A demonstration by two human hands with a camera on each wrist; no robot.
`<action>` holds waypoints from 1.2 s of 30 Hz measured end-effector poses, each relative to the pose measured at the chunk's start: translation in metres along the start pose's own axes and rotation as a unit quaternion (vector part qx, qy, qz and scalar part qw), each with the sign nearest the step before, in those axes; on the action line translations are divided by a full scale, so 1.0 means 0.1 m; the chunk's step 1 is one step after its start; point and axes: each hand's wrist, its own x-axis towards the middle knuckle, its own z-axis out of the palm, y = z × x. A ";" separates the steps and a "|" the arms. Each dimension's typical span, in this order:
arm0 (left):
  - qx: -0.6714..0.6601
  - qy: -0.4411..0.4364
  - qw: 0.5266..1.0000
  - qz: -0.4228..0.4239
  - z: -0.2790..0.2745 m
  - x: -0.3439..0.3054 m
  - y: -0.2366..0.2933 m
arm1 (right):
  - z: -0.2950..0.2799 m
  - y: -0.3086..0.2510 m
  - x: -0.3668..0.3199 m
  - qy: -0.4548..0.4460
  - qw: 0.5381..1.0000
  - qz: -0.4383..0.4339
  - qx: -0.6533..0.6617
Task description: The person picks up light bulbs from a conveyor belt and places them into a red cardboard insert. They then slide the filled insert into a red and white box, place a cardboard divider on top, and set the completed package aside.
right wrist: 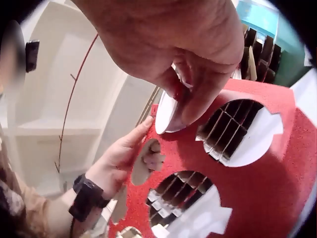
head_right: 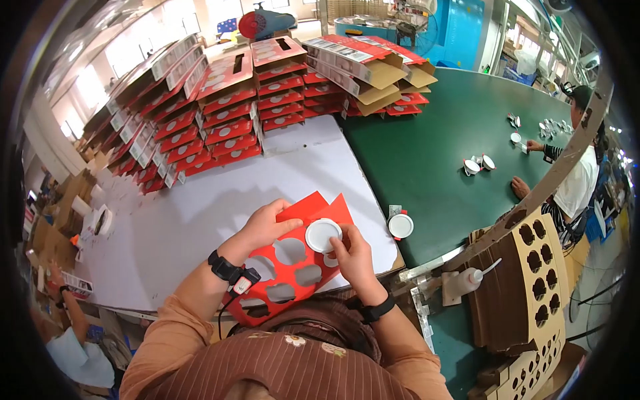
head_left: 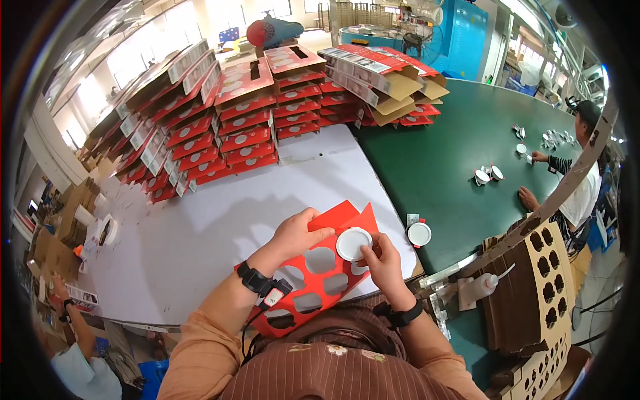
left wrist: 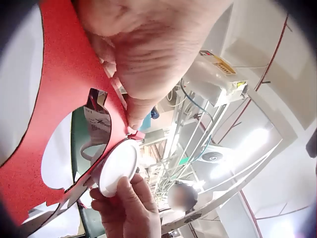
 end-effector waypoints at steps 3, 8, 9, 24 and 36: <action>-0.036 -0.020 0.999 0.026 0.05 0.15 -0.11 | -0.06 0.06 0.05 0.028 0.995 -0.016 -0.096; -0.042 -0.044 0.997 0.048 0.06 0.34 -0.27 | -0.15 0.14 0.22 0.008 0.976 -0.091 -0.196; -0.004 -0.047 0.994 0.100 0.03 0.39 -0.29 | -0.14 0.14 0.26 0.008 0.971 -0.123 -0.203; 0.086 -0.209 0.971 0.080 -0.05 0.36 0.13 | -0.15 -0.20 0.53 0.064 0.897 -0.276 -0.340; 0.136 0.035 0.965 0.223 0.06 0.12 0.04 | -0.28 -0.37 0.41 -0.130 0.981 0.022 -0.145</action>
